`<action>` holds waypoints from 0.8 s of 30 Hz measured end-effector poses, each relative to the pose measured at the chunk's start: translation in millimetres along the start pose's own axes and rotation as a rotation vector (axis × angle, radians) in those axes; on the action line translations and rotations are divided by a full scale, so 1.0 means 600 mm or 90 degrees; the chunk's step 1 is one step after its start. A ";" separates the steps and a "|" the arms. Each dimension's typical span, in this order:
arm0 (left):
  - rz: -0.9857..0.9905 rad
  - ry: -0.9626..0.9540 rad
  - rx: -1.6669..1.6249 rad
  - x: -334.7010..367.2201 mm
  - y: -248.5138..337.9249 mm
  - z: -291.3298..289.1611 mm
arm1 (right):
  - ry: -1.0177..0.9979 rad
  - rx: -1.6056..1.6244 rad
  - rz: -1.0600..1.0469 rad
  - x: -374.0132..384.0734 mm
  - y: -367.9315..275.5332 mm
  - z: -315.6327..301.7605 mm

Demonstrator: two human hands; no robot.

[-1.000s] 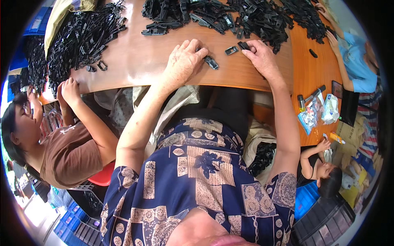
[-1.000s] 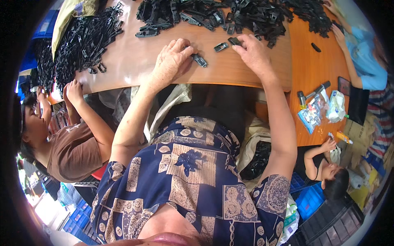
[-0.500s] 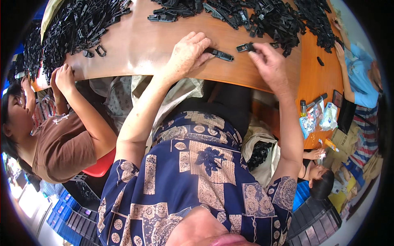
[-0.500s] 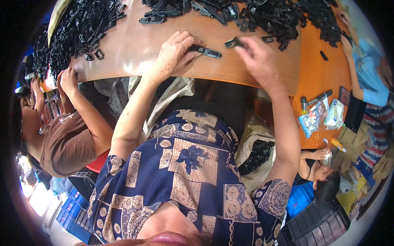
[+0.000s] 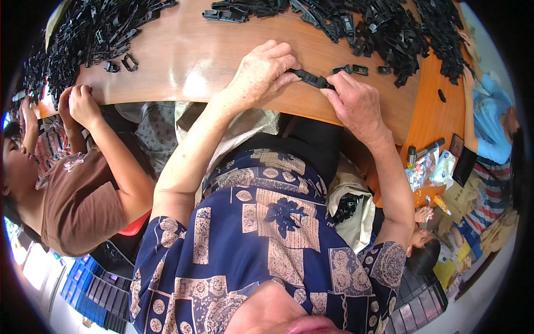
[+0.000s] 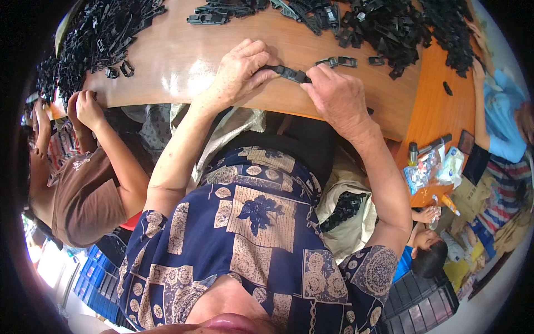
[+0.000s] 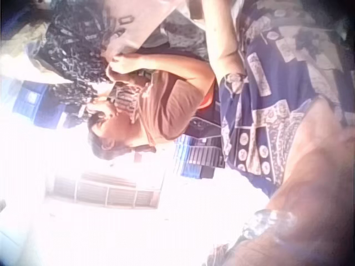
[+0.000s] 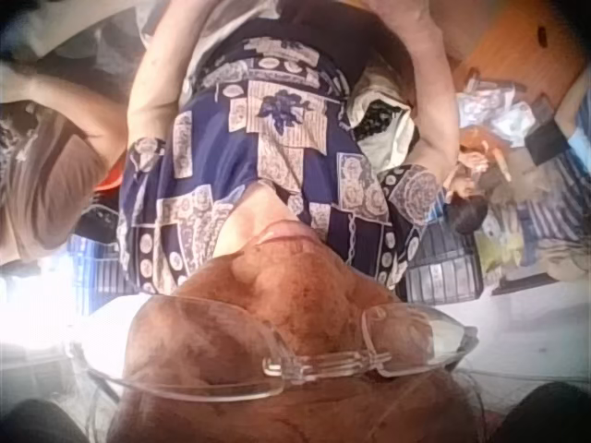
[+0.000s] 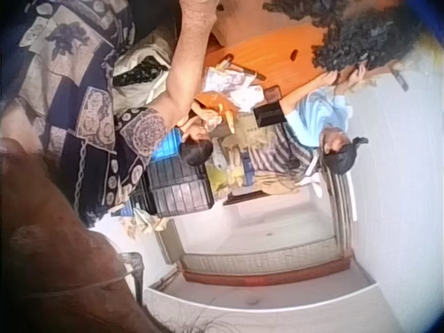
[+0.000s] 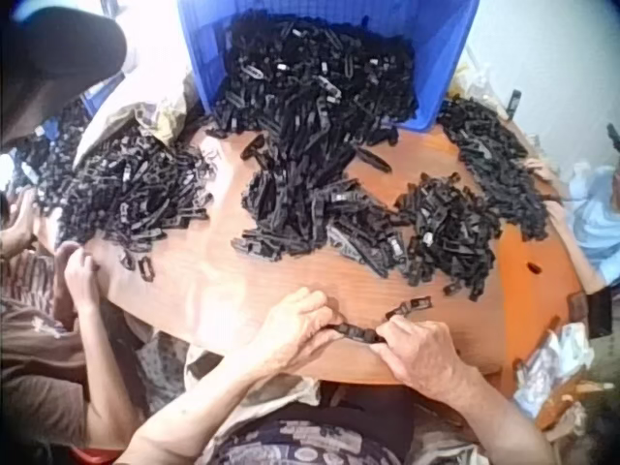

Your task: The person assembles black plastic components by fitting smaller plastic pieces together by hand and arranging the assembled parts in stacks on the table.

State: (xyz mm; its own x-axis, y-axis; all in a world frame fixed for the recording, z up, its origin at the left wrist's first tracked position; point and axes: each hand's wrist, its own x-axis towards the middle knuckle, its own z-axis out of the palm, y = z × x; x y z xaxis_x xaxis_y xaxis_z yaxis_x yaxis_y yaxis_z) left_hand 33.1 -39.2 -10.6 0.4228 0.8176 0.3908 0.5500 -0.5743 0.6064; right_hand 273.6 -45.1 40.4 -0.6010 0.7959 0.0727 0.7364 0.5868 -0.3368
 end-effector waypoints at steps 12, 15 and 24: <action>-0.002 -0.063 -0.053 0.008 -0.009 -0.008 | -0.042 0.056 -0.042 0.028 0.014 -0.006; -0.023 -0.033 -0.049 0.046 -0.032 -0.015 | 0.057 -0.068 -0.095 0.027 0.030 -0.031; 0.148 -0.058 0.360 0.155 -0.087 0.004 | 0.114 -0.051 -0.043 0.013 0.058 0.006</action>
State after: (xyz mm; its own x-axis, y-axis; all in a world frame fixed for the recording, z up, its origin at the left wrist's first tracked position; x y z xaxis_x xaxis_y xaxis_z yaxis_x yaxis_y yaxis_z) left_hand 45.4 66.7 -8.0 0.6234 0.6757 0.3935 0.7219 -0.6907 0.0422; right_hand 293.6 -19.1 25.7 -0.5899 0.7642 0.2609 0.7230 0.6437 -0.2509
